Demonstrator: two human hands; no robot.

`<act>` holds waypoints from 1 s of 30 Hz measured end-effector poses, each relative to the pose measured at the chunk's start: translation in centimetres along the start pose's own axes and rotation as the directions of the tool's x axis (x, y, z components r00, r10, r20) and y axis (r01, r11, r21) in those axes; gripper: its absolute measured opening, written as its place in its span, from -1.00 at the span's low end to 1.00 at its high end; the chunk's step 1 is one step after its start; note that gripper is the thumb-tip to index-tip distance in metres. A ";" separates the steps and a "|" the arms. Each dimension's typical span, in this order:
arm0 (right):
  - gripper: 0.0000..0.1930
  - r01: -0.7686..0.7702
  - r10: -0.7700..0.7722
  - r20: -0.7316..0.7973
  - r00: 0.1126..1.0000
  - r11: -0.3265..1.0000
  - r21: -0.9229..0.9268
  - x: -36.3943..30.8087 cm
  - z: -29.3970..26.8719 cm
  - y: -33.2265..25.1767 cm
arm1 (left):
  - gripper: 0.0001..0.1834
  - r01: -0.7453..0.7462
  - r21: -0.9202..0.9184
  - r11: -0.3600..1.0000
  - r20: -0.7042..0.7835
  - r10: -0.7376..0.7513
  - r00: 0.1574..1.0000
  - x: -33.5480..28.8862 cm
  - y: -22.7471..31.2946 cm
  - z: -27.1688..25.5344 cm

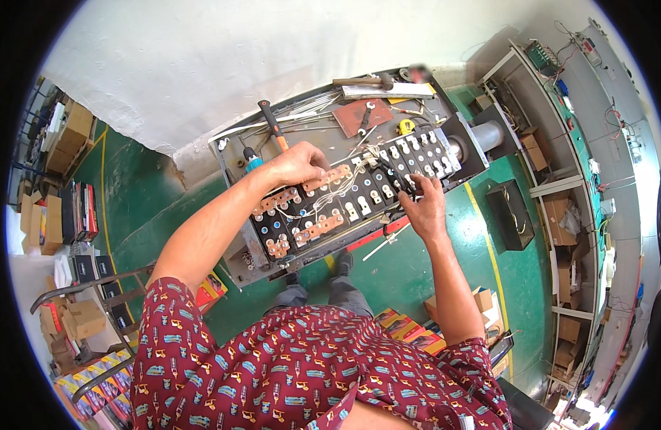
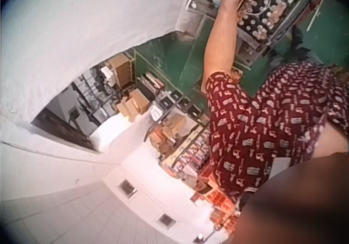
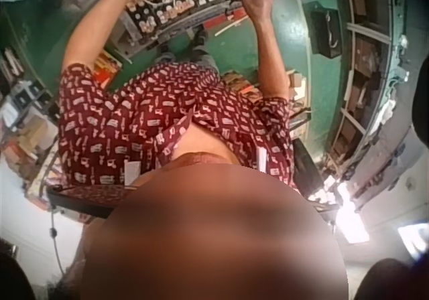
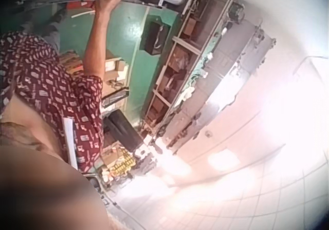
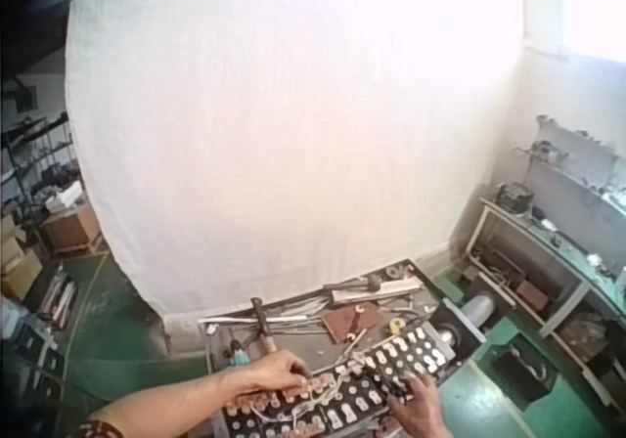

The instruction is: The person assembles an electronic module by hand, using a cordless drill and pliers to secure components and connect wires. They repeatedly tighten fasteners and adjust wiring on a multi-cell battery pack mounted on a metal frame.

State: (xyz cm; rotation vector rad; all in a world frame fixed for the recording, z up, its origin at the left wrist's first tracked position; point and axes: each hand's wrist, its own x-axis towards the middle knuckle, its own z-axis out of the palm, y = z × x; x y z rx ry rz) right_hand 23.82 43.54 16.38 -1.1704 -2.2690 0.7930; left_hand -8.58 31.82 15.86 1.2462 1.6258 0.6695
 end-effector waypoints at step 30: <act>-0.53 0.021 -0.021 0.013 1.000 1.000 -0.009 0.4 -0.2 0.6 | -0.77 -0.022 0.025 0.999 -0.017 0.023 1.000 0.6 -0.5 0.3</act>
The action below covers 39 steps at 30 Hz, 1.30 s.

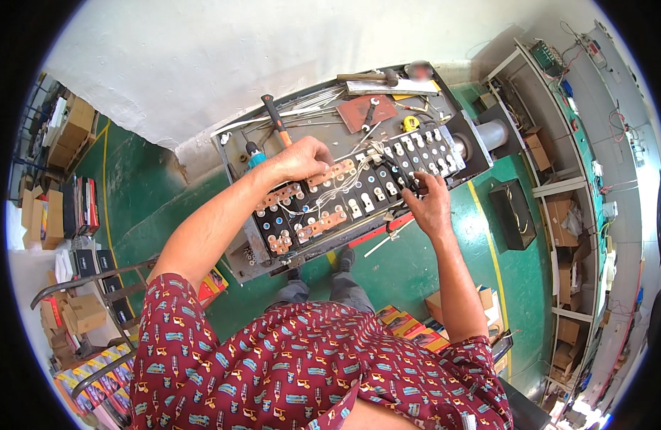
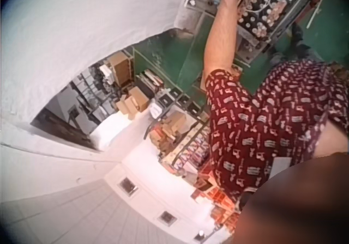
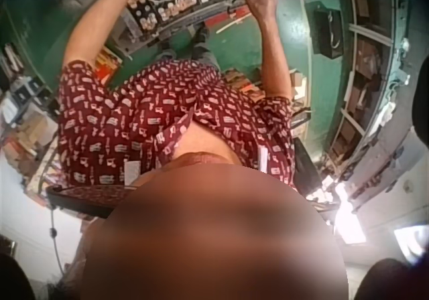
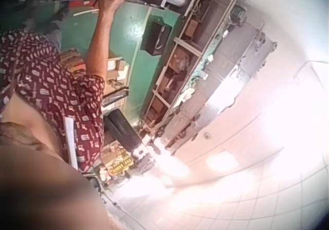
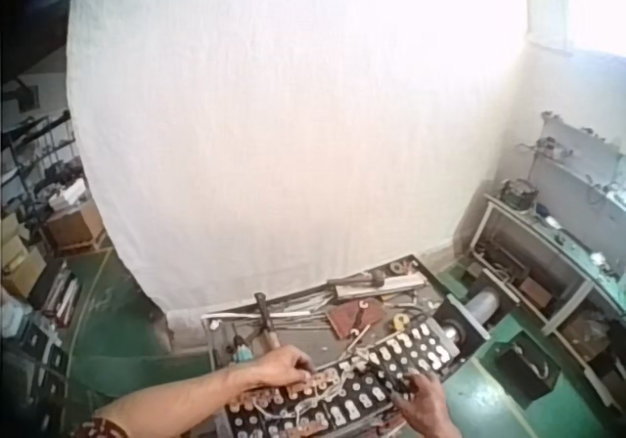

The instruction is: The person assembles an electronic module by hand, using a cordless drill and pliers to secure components and connect wires. They repeatedly tighten fasteners and adjust wiring on a multi-cell battery pack mounted on a metal frame.

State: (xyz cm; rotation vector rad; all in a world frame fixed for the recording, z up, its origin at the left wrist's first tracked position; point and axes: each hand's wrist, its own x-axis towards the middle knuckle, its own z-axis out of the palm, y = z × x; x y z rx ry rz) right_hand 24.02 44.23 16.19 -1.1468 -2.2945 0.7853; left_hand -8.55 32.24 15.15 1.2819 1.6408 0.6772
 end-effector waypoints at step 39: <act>-0.84 0.447 -0.426 0.146 0.893 0.878 -0.173 3.4 5.4 -9.1 | -0.70 0.085 0.481 0.873 -0.279 0.060 0.958 -6.9 3.2 1.0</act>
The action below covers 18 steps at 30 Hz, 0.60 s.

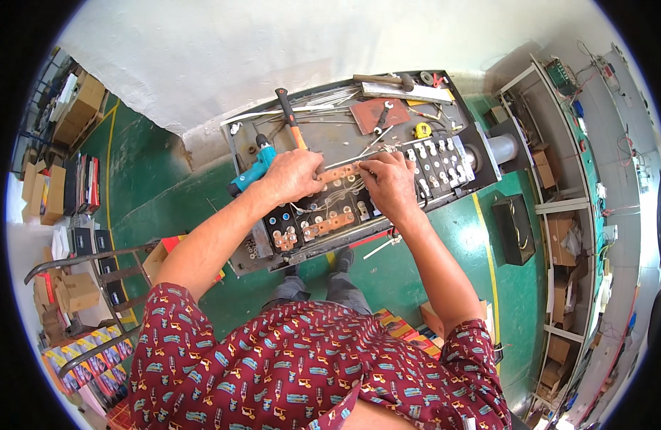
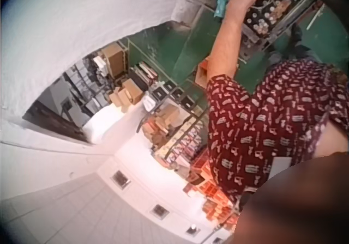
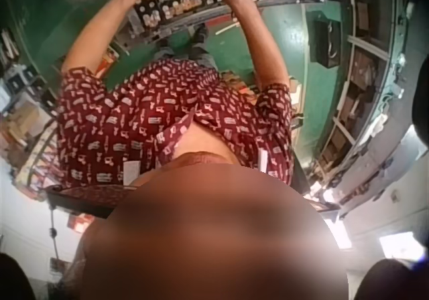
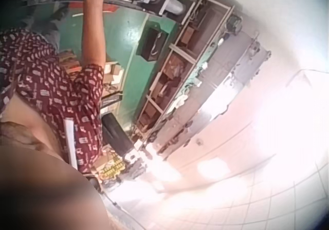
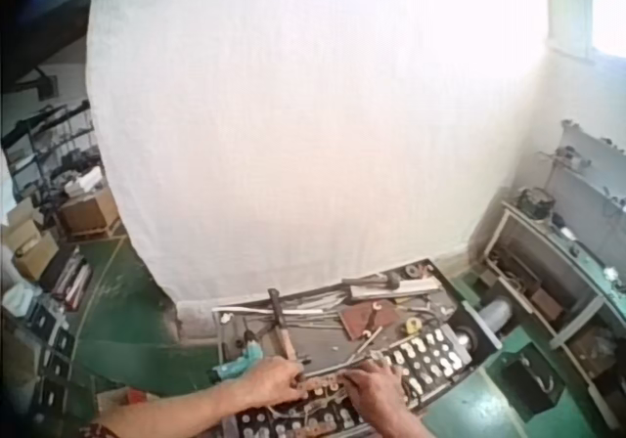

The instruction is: The person assembles an electronic module by hand, using a cordless drill and pliers to secure components and connect wires. They repeatedly tighten fasteners and adjust wiring on a multi-cell battery pack mounted on a metal frame.

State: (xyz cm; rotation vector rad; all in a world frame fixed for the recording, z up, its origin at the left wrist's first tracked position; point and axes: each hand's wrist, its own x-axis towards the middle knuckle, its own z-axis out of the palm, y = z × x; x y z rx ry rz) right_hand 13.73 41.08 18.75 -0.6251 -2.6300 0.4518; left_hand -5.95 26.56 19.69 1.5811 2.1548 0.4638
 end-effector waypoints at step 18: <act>-0.85 0.068 -0.068 0.015 0.998 0.995 -0.076 0.0 1.5 0.7 | -0.70 0.034 0.037 0.999 -0.001 -0.034 0.999 -0.1 -0.4 1.1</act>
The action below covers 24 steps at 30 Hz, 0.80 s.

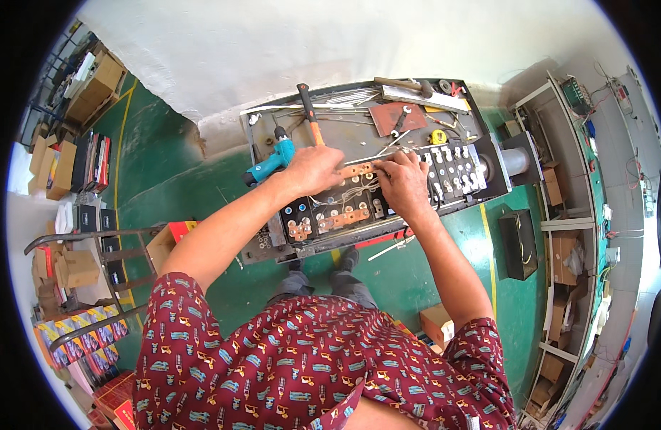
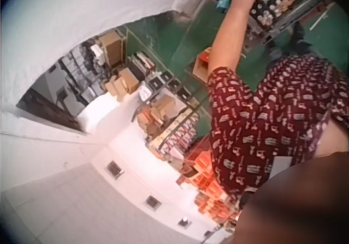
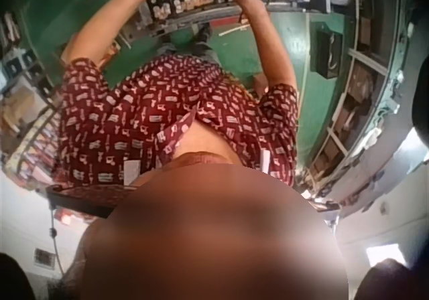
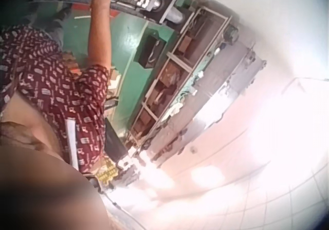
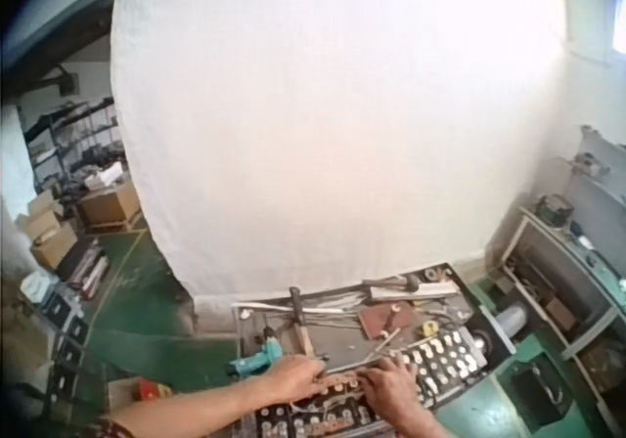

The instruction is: The person assembles an electronic module by hand, using a cordless drill and pliers to secure components and connect wires. They repeatedly tighten fasteners and adjust wiring on a multi-cell battery pack mounted on a metal frame.

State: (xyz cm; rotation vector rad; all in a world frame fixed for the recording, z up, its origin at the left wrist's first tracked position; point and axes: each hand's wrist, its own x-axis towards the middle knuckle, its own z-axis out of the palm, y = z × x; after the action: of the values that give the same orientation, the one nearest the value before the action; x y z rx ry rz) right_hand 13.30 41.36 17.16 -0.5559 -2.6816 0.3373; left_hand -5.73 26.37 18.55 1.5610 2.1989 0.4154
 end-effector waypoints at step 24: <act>-0.71 -0.166 0.350 -0.176 0.920 0.755 0.634 -15.6 -3.1 -4.7 | -0.86 0.297 -0.528 0.796 -0.359 -0.526 0.772 -28.3 -11.3 13.5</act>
State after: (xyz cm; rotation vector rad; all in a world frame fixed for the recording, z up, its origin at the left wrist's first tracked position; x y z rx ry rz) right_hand 26.24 31.09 16.42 -0.7020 -2.0371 1.0714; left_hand -0.21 -4.00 6.04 0.7180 2.4846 1.1792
